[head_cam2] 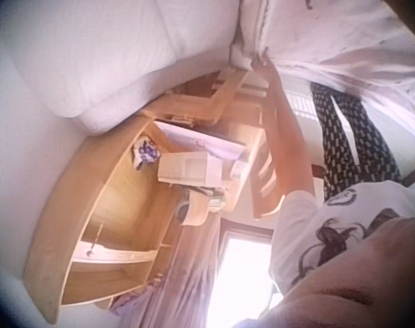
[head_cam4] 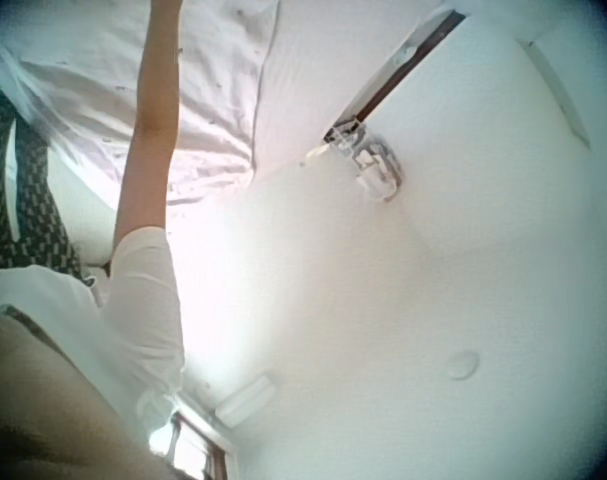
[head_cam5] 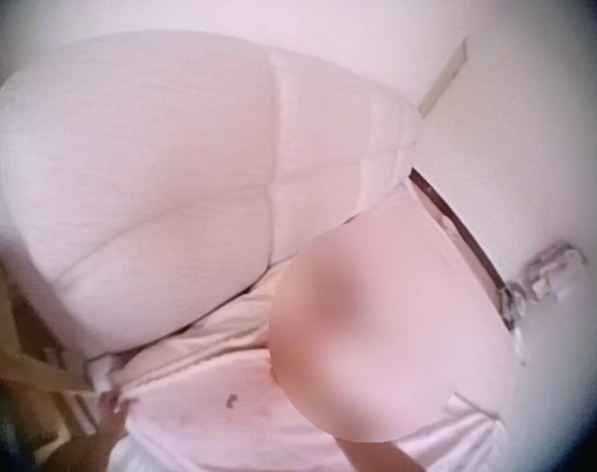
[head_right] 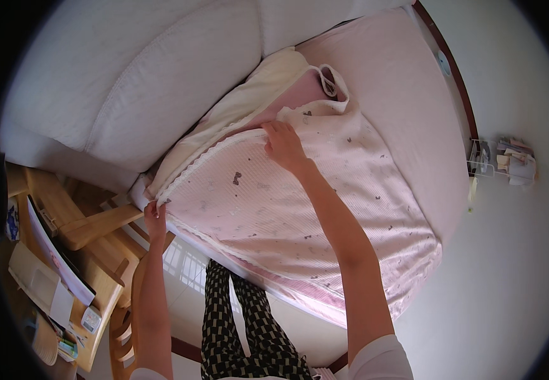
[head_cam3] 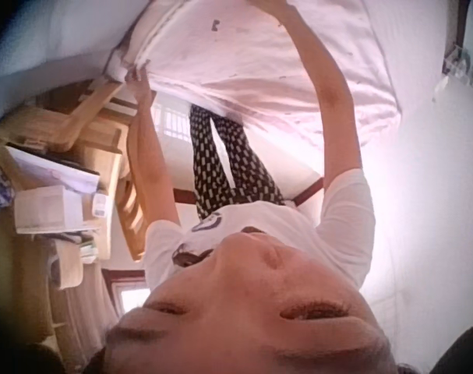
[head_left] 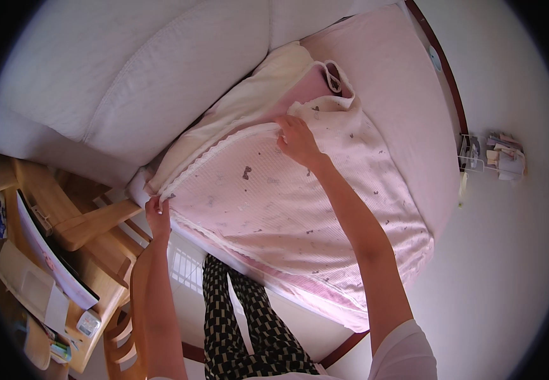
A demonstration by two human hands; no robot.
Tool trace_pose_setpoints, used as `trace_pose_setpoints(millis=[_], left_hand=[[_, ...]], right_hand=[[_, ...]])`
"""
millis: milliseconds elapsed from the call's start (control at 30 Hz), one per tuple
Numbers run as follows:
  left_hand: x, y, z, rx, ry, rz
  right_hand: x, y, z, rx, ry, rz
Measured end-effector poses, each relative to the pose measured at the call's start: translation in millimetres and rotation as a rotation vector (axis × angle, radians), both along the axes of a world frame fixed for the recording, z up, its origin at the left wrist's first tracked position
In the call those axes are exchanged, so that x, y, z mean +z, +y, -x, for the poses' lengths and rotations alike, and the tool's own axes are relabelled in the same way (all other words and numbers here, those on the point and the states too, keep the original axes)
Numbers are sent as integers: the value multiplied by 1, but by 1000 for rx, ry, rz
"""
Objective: The person smooths and tucks the bedsheet around the mattress, rearranges a pillow, and then spreads and folds a blanket on the bed by hand.
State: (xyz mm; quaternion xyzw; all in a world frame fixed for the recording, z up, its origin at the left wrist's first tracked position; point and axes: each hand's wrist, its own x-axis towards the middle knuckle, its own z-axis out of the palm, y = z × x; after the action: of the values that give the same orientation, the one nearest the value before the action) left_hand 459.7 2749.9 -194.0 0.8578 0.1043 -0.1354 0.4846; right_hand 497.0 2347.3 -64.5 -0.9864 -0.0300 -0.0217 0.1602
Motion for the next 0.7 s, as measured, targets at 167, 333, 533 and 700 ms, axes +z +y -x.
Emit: trace_pose_setpoints(millis=[167,333,533,700], left_hand=[[24,-22,1,144,34,114],[30,-13,-2,125,64,-51],[52,-62,5,42,-225,-375],[103,-173,-26,-274,-511,-221]], right_hand=[[10,-39,13,-42,80,-65],[26,-66,24,-84,82,-92],[32,-123,49,-215,29,-37],[46,-173,37,-324,-73,77]])
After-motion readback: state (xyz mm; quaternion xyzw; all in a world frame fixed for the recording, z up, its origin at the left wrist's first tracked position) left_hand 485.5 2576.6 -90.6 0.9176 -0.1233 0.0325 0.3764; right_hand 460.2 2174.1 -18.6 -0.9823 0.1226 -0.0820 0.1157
